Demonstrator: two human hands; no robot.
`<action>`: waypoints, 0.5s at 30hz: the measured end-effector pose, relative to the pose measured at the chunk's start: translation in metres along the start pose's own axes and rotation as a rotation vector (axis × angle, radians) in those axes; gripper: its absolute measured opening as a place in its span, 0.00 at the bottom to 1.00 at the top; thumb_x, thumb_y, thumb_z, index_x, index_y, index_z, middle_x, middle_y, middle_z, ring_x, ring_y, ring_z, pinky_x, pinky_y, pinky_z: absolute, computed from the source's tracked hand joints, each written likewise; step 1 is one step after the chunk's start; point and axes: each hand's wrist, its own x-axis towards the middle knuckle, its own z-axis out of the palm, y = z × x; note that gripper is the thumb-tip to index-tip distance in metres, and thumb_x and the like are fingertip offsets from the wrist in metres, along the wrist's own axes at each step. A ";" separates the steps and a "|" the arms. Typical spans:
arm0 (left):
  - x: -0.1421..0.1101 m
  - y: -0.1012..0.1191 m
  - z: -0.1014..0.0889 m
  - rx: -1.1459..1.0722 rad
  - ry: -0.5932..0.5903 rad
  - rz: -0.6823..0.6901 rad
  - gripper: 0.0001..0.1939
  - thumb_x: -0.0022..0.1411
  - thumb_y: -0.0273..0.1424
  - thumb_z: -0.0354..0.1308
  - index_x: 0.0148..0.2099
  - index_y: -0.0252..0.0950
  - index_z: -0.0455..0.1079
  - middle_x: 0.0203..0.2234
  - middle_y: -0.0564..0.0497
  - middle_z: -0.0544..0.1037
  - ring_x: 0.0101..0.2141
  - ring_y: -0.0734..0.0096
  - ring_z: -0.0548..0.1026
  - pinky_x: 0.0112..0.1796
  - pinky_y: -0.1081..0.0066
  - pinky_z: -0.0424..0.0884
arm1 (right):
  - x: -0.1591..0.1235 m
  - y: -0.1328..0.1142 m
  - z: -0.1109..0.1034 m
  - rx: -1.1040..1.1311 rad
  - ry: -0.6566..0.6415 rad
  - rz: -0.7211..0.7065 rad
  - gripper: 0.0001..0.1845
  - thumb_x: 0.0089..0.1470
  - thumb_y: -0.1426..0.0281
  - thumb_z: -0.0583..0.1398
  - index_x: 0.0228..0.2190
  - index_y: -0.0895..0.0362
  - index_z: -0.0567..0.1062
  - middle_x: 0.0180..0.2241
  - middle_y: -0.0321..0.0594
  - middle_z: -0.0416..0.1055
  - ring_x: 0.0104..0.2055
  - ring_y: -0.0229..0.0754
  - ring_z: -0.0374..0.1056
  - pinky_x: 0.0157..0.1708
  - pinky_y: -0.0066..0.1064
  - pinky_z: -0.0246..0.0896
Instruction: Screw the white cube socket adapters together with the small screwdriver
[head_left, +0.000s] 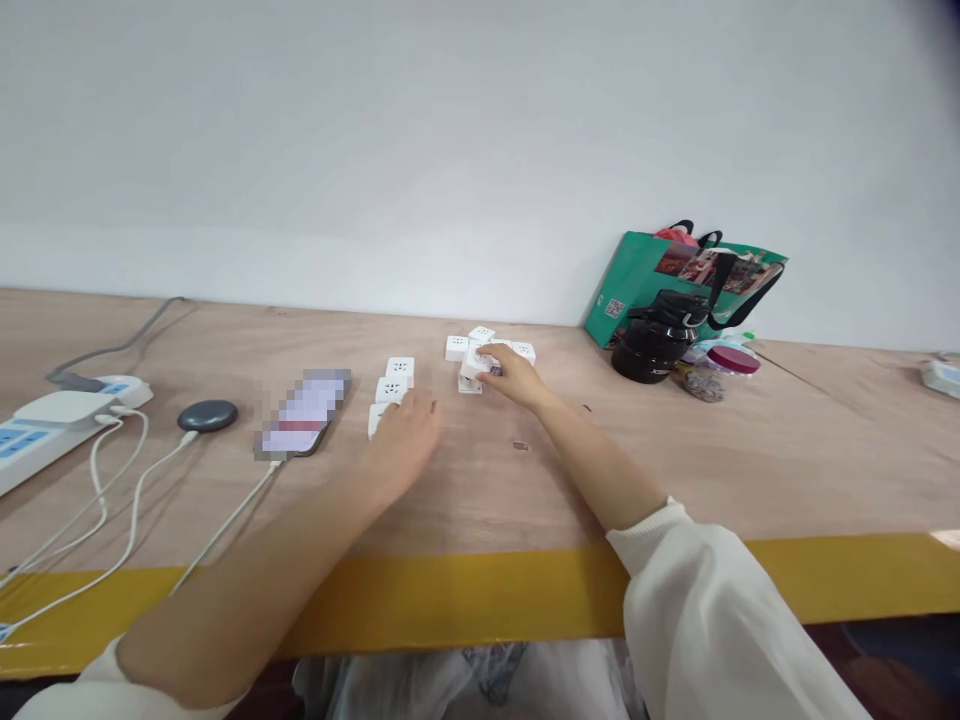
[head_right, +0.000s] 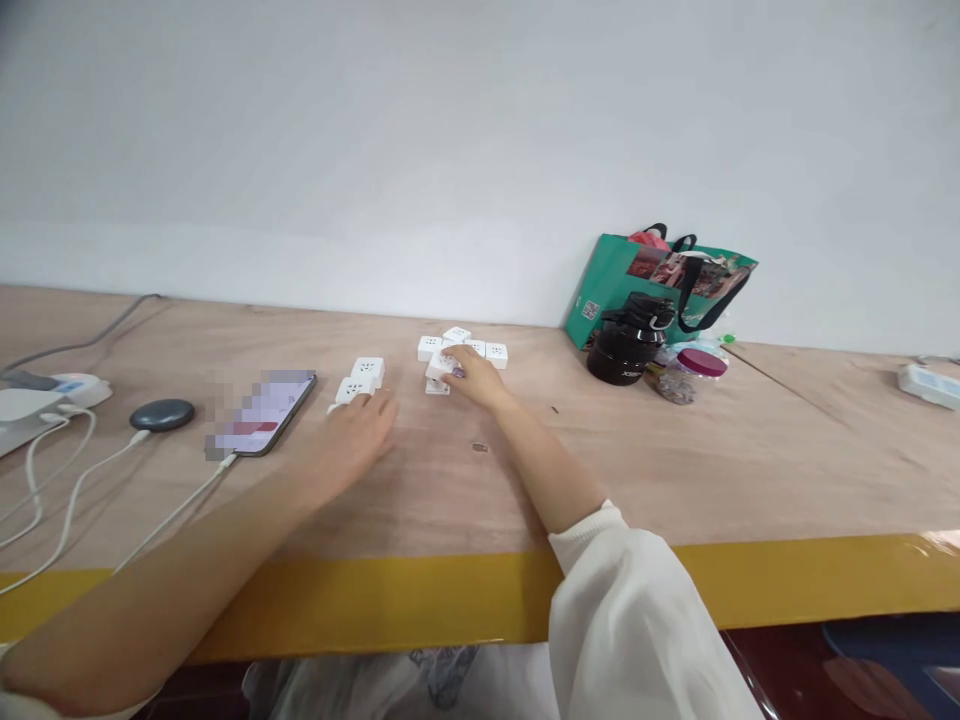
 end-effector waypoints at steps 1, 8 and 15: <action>0.002 0.003 0.005 0.005 -0.003 0.003 0.11 0.59 0.23 0.53 0.46 0.28 0.65 0.47 0.34 0.70 0.48 0.45 0.69 0.44 0.55 0.68 | 0.004 0.000 0.005 0.006 -0.019 -0.015 0.22 0.50 0.68 0.60 0.48 0.52 0.69 0.54 0.40 0.66 0.51 0.44 0.65 0.51 0.36 0.61; 0.024 0.003 0.044 -0.343 0.006 -0.121 0.35 0.62 0.32 0.54 0.66 0.30 0.42 0.65 0.33 0.45 0.62 0.47 0.52 0.56 0.54 0.57 | -0.006 0.003 0.013 0.048 -0.132 -0.084 0.20 0.51 0.72 0.59 0.48 0.54 0.71 0.52 0.43 0.68 0.53 0.45 0.65 0.53 0.39 0.61; 0.030 -0.002 0.057 -0.572 0.050 -0.047 0.35 0.61 0.38 0.55 0.65 0.32 0.46 0.63 0.37 0.54 0.62 0.53 0.53 0.58 0.56 0.55 | -0.069 -0.018 -0.001 0.125 -0.218 -0.245 0.21 0.53 0.69 0.58 0.50 0.53 0.70 0.56 0.43 0.64 0.57 0.44 0.62 0.55 0.38 0.60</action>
